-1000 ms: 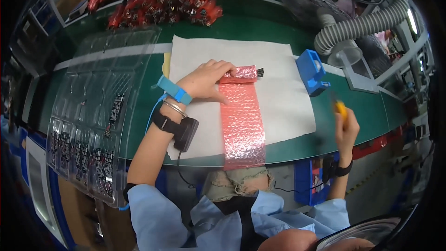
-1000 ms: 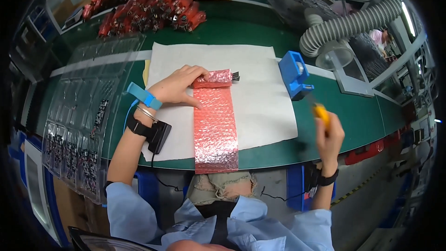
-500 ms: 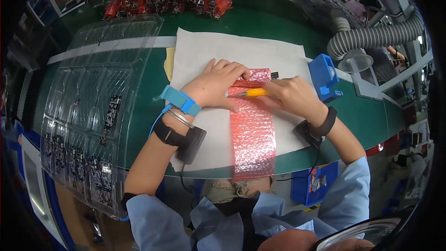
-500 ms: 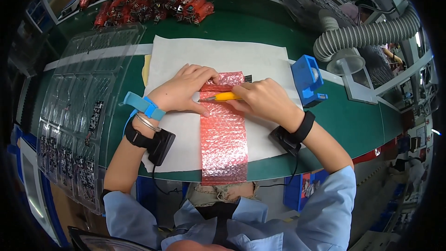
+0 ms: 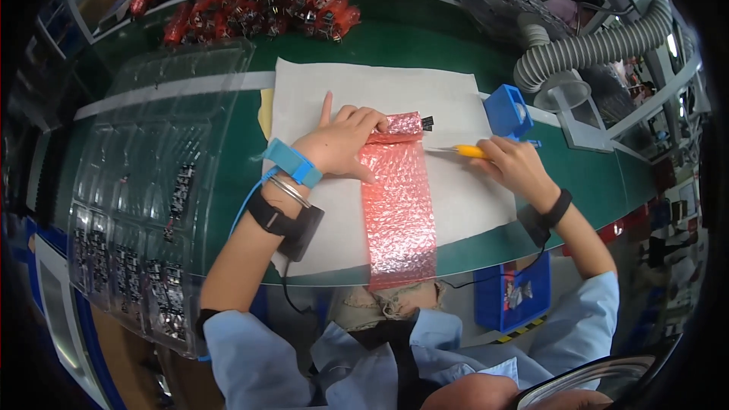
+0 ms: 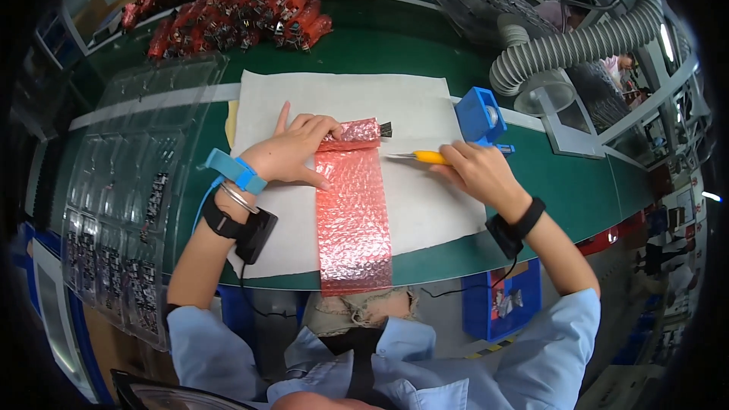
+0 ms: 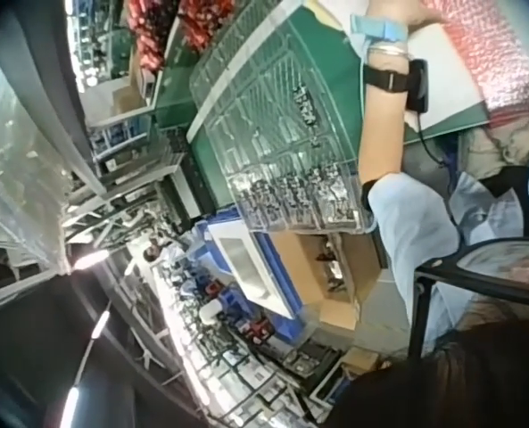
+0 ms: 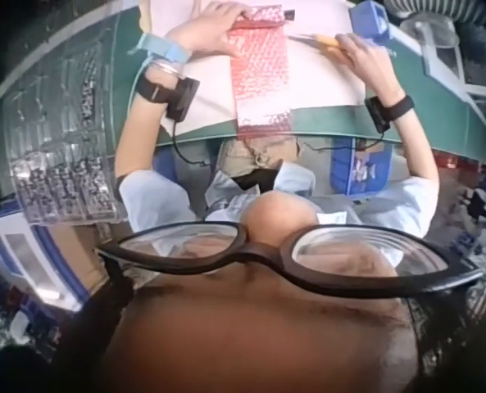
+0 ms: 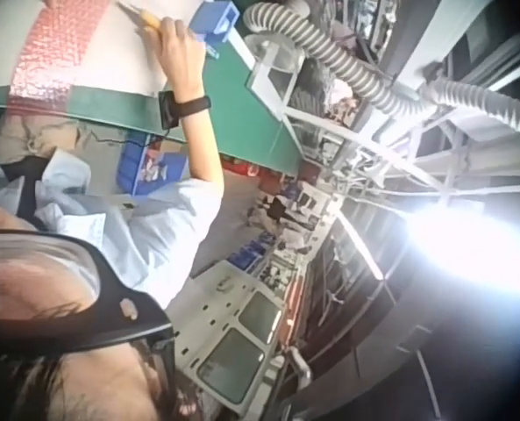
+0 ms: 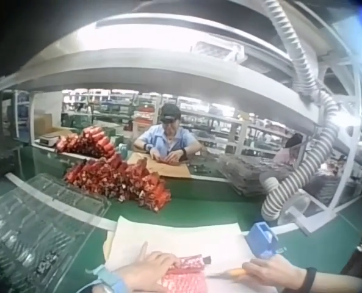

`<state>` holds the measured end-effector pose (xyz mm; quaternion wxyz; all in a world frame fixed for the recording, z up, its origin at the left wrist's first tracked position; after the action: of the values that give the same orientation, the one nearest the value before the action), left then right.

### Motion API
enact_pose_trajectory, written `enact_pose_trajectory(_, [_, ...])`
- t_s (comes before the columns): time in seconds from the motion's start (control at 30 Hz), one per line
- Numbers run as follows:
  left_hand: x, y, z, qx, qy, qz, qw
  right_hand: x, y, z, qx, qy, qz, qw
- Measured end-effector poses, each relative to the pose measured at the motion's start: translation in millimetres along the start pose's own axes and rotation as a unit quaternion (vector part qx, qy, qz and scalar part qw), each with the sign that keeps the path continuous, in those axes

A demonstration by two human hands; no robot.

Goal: Wrapping electronic components in red bubble wrap and securing them with tape.

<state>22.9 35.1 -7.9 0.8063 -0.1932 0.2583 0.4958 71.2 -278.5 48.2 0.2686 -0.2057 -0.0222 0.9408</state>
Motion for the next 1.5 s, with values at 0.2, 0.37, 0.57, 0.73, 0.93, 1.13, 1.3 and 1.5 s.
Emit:
enact_pose_trajectory(0.2, [1, 6, 1, 0.017, -0.015, 0.038, 0.999, 34, 94, 20, -0.027, -0.093, -0.256, 0.962])
enact_pose_trajectory(0.37, [-9, -1, 7, 0.026, -0.019, 0.026, 0.999, -2, 186, -15, -0.026, -0.036, -0.360, 0.932])
enact_pose_trajectory(0.57, [-7, -12, 11, 0.000, 0.014, 0.061, 0.998, 11, 129, 4, -0.082, 0.046, -0.266, 0.959])
enact_pose_trajectory(0.73, [-36, -35, 20, 0.005, -0.134, 0.105, 0.985, 91, 9, 17, -0.119, -0.190, -0.033, 0.974])
enact_pose_trajectory(0.93, [-15, -53, 16, 0.043, -0.065, 0.128, 0.989, 138, -31, -47, -0.109, -0.227, 0.071, 0.965])
enact_pose_trajectory(1.13, [-10, -51, 9, 0.130, -0.033, 0.062, 0.989, 138, -25, -51, -0.082, -0.258, 0.073, 0.960])
enact_pose_trajectory(1.3, [-4, -47, 7, 0.067, -0.040, 0.034, 0.996, 143, -24, -52, -0.086, -0.254, 0.042, 0.962])
enact_pose_trajectory(1.5, [-17, -41, 1, -0.031, -0.056, 0.007, 0.998, 145, -25, -57, -0.090, -0.257, 0.021, 0.962])
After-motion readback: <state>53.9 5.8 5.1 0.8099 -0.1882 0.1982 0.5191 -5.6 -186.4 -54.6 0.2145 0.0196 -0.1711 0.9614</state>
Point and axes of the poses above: each hand's wrist, its own y-axis away from the middle knuckle, its own z-axis out of the back of the hand, x = y × z, the point moved 1 cm from there along -y, towards the middle knuckle, and after that the axes turned 13 degrees about y, right-handed, at the moved point
